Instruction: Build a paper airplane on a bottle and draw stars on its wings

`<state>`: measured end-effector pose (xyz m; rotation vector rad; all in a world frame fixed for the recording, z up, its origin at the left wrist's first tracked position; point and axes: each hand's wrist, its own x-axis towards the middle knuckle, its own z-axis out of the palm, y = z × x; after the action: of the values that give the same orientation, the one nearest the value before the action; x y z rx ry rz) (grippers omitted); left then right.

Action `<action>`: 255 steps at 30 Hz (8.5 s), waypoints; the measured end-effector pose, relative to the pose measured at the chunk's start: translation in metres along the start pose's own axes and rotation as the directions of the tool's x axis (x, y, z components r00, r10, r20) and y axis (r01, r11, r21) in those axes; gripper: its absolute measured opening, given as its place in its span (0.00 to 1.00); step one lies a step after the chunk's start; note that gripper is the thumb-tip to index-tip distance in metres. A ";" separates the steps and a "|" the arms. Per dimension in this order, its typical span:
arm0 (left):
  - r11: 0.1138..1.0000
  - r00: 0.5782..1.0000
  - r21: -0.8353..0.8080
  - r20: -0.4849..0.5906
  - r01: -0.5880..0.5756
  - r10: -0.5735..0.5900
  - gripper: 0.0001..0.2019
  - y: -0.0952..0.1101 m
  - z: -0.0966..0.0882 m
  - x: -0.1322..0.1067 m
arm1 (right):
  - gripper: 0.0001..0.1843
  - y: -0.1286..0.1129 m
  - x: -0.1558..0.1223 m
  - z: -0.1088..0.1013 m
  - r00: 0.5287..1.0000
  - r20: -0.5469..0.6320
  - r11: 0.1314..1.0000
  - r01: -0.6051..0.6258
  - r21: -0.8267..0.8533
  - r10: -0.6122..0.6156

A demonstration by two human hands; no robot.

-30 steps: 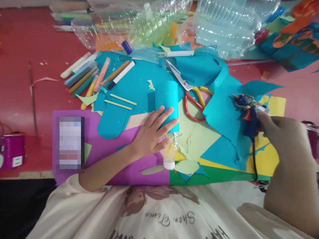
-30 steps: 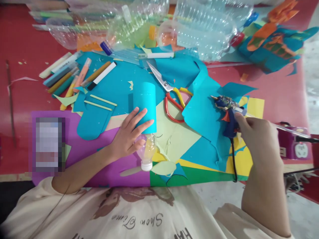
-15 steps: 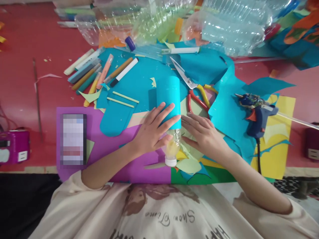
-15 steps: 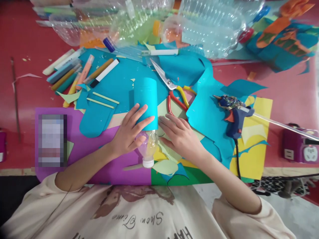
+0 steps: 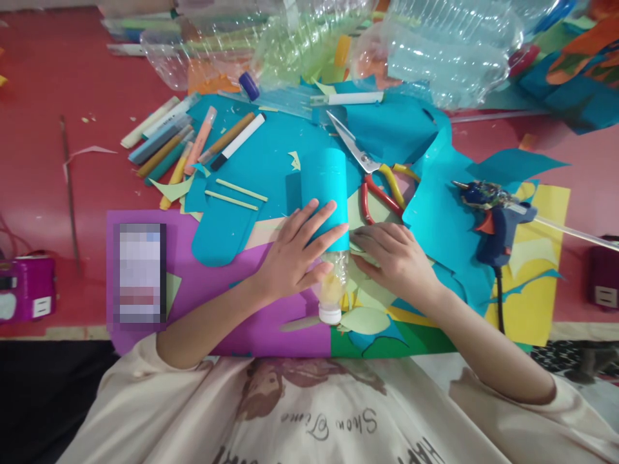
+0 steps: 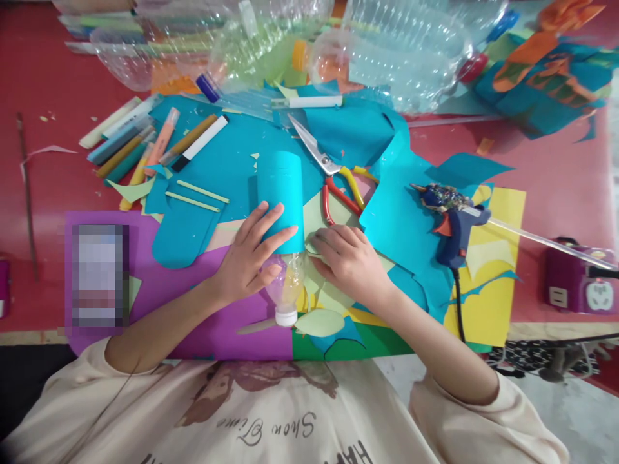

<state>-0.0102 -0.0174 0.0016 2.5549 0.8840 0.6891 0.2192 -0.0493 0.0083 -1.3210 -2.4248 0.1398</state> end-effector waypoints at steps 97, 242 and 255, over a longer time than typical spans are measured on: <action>0.997 0.999 0.072 0.005 -0.034 0.034 0.29 0.005 0.001 -0.002 | 0.07 0.020 0.122 -0.035 0.888 -0.017 0.583 -0.287 0.760 0.460; 0.997 0.976 0.043 -0.210 0.070 -0.059 0.23 -0.044 0.002 0.025 | 0.17 0.015 0.060 0.038 0.910 -0.341 0.924 -0.101 0.369 0.235; 0.996 0.977 0.060 -0.206 0.066 -0.052 0.21 -0.044 0.001 0.024 | 0.17 0.015 0.061 0.036 0.926 -0.323 0.933 -0.075 0.353 0.196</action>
<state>-0.0141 0.0306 -0.0120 2.5371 1.0609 0.9309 0.1875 0.0127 -0.0123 -1.2356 -1.9061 0.3093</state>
